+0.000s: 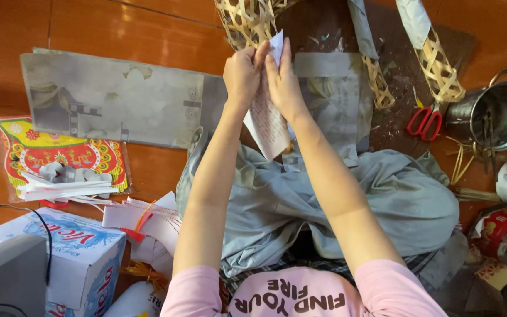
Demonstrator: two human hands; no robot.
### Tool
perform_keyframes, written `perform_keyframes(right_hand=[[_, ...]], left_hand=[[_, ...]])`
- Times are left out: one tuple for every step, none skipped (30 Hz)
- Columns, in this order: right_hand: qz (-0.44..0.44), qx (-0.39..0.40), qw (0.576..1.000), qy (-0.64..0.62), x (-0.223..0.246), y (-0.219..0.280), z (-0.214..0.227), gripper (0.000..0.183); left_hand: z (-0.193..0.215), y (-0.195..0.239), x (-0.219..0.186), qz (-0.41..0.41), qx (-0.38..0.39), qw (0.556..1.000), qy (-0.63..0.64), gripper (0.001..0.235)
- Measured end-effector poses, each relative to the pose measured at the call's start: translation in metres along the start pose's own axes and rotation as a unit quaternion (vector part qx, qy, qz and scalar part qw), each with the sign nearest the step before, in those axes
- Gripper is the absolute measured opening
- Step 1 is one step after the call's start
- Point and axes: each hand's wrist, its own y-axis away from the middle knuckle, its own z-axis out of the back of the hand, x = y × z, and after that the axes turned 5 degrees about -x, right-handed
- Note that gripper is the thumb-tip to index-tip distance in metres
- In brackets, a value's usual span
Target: Wrapping decorative paper around the structural elements of a woven bamboo frame using glue.
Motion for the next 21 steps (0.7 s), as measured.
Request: perform_keyframes(right_hand=[[-0.032,0.012,0.998,-0.055,-0.009,-0.002,-0.002,0.069],[-0.037,0.014,0.998,-0.054,-0.019,-0.004,-0.004,0.069],[-0.005,0.005,0.996,-0.085,-0.029,-0.006,-0.007,0.067],[0.027,-0.003,0.993,-0.116,-0.038,-0.007,-0.009,0.065],[0.026,-0.002,0.993,-0.115,-0.035,-0.005,-0.009,0.065],[0.028,-0.010,0.995,-0.100,-0.032,-0.004,-0.009,0.064],[0.030,-0.021,0.996,-0.085,-0.029,-0.004,-0.008,0.064],[0.030,-0.021,0.996,-0.084,-0.028,-0.005,-0.007,0.064],[-0.001,-0.024,0.996,-0.081,-0.027,-0.005,-0.008,0.063],[-0.032,-0.027,0.996,-0.078,-0.027,-0.006,-0.009,0.063],[-0.034,-0.028,0.996,-0.079,-0.033,-0.008,-0.011,0.063],[-0.041,-0.023,0.993,-0.108,-0.040,-0.009,-0.013,0.061],[-0.048,-0.014,0.990,-0.134,-0.047,-0.009,-0.014,0.060],[-0.050,-0.012,0.990,-0.133,-0.047,-0.004,-0.011,0.060],[-0.031,0.001,0.989,-0.147,-0.045,-0.004,-0.007,0.061],[-0.013,0.015,0.987,-0.161,-0.043,-0.004,-0.002,0.062],[-0.015,0.015,0.987,-0.161,-0.045,-0.004,0.000,0.062],[-0.049,0.039,0.971,-0.232,-0.048,-0.005,0.003,0.067],[-0.087,0.061,0.947,-0.304,-0.053,0.000,0.005,0.071],[-0.094,0.057,0.946,-0.305,-0.047,0.006,0.008,0.071],[-0.111,0.065,0.910,-0.394,-0.041,0.009,0.012,0.073]], left_hand=[[-0.003,0.000,0.005,-0.018,-0.022,0.999,0.020,0.056],[-0.005,0.001,0.007,-0.013,-0.019,1.000,0.019,0.056],[-0.006,0.004,0.010,-0.027,-0.024,0.999,0.036,0.055],[-0.006,0.007,0.013,-0.041,-0.029,0.997,0.054,0.053],[-0.001,0.013,0.004,-0.040,-0.030,0.997,0.054,0.053],[0.004,0.019,-0.006,-0.006,-0.038,0.999,0.006,0.050],[0.008,0.023,-0.017,0.027,-0.045,0.998,-0.040,0.047],[0.012,0.041,-0.025,0.027,-0.045,0.998,-0.040,0.047],[0.016,0.059,-0.033,-0.048,-0.117,0.992,-0.009,0.045],[0.021,0.077,-0.040,-0.124,-0.185,0.975,0.021,0.054],[0.011,0.089,-0.033,-0.124,-0.183,0.975,0.020,0.054],[0.002,0.102,-0.025,-0.081,-0.085,0.986,0.116,0.057],[-0.008,0.117,-0.017,-0.033,0.014,0.977,0.211,0.063],[-0.013,0.120,-0.010,-0.030,0.013,0.977,0.212,0.063],[-0.019,0.118,-0.004,0.005,0.027,0.961,0.275,0.063],[-0.025,0.115,0.001,0.039,0.042,0.940,0.337,0.063],[-0.023,0.113,0.002,0.041,0.044,0.939,0.338,0.063],[-0.021,0.111,0.003,0.038,0.054,0.937,0.344,0.064],[-0.019,0.113,0.006,0.038,0.069,0.934,0.347,0.066],[-0.011,0.112,0.000,0.043,0.074,0.934,0.345,0.066],[-0.006,0.109,-0.007,0.062,0.097,0.929,0.352,0.074]])
